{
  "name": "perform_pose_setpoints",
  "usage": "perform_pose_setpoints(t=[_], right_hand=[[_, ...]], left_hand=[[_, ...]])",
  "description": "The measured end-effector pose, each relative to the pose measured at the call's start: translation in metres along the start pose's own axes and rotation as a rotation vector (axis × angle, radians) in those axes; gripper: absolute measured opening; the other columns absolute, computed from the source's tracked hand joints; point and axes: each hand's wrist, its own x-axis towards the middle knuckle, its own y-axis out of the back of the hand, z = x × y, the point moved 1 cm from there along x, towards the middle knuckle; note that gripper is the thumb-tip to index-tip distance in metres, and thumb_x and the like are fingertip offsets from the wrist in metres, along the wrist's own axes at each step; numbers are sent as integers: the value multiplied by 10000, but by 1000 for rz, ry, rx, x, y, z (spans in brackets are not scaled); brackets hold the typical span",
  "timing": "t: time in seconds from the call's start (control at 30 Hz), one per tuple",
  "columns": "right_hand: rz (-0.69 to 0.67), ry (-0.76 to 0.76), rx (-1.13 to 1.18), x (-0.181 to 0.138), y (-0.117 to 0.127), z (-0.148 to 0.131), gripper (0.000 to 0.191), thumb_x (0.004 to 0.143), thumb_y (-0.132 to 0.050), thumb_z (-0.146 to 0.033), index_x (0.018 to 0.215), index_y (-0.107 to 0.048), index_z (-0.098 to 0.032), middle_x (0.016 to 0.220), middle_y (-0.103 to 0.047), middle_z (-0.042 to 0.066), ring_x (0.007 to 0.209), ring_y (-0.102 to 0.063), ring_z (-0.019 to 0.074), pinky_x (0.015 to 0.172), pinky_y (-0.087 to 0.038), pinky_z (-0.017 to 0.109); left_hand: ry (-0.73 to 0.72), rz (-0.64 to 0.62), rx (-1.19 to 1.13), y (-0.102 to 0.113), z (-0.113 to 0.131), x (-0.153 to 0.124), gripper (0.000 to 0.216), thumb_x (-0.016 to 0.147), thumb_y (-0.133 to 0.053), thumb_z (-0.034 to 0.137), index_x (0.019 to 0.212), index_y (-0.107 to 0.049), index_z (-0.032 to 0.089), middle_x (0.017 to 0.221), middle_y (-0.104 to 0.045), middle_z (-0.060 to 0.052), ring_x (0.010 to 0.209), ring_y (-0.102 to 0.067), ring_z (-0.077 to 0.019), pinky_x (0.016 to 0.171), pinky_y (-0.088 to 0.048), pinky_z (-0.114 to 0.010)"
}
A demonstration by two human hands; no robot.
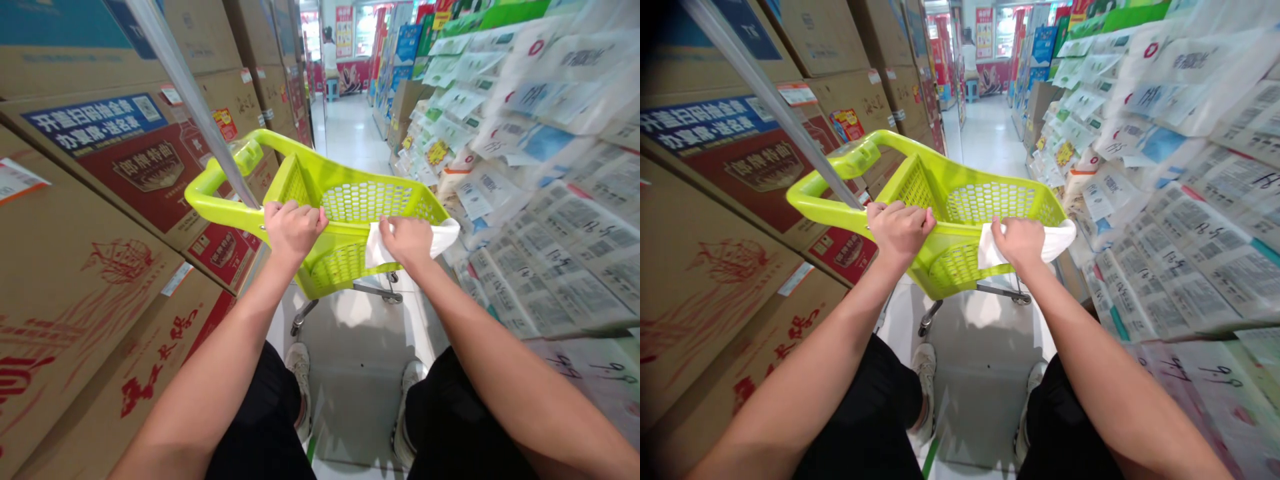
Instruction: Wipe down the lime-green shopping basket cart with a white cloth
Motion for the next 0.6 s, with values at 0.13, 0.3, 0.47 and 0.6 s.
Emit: perform_pose_setpoints(t=[0.13, 0.3, 0.47, 0.6], right_hand=[[80, 177, 152, -11, 9, -66, 550, 1104, -313, -459, 953, -764, -183, 963, -798, 122, 880, -694, 253, 770, -351, 360], [84, 272, 229, -18, 18, -99, 543, 1134, -274, -447, 955, -720, -195, 985, -793, 98, 881, -678, 220, 768, -323, 339], [-19, 264, 84, -14, 14, -59, 649, 1105, -283, -619, 970, -737, -176, 969, -789, 124, 853, -674, 245, 733, -310, 344], [-12, 189, -33, -10, 4, -8, 643, 1095, -303, -607, 951, -742, -158, 950, -776, 148, 908, -674, 273, 786, -319, 353]], left_hand=[[-94, 87, 108, -3, 8, -2, 536, 1064, -441, 376, 565, -559, 220, 621, -690, -51, 666, -544, -199, 724, -275, -438], [-138, 131, 113, 2, 4, -7, 502, 1054, -466, 359, 583, -562, 214, 614, -664, -55, 665, -539, -205, 719, -273, -434], [-86, 136, 0, 6, -14, -7, 476, 1028, -493, 371, 581, -541, 215, 594, -618, -44, 680, -528, -202, 789, -324, -436], [-95, 174, 25, 3, -24, -3, 480, 1023, -495, 366, 568, -520, 216, 584, -622, -42, 667, -513, -202, 794, -323, -447]])
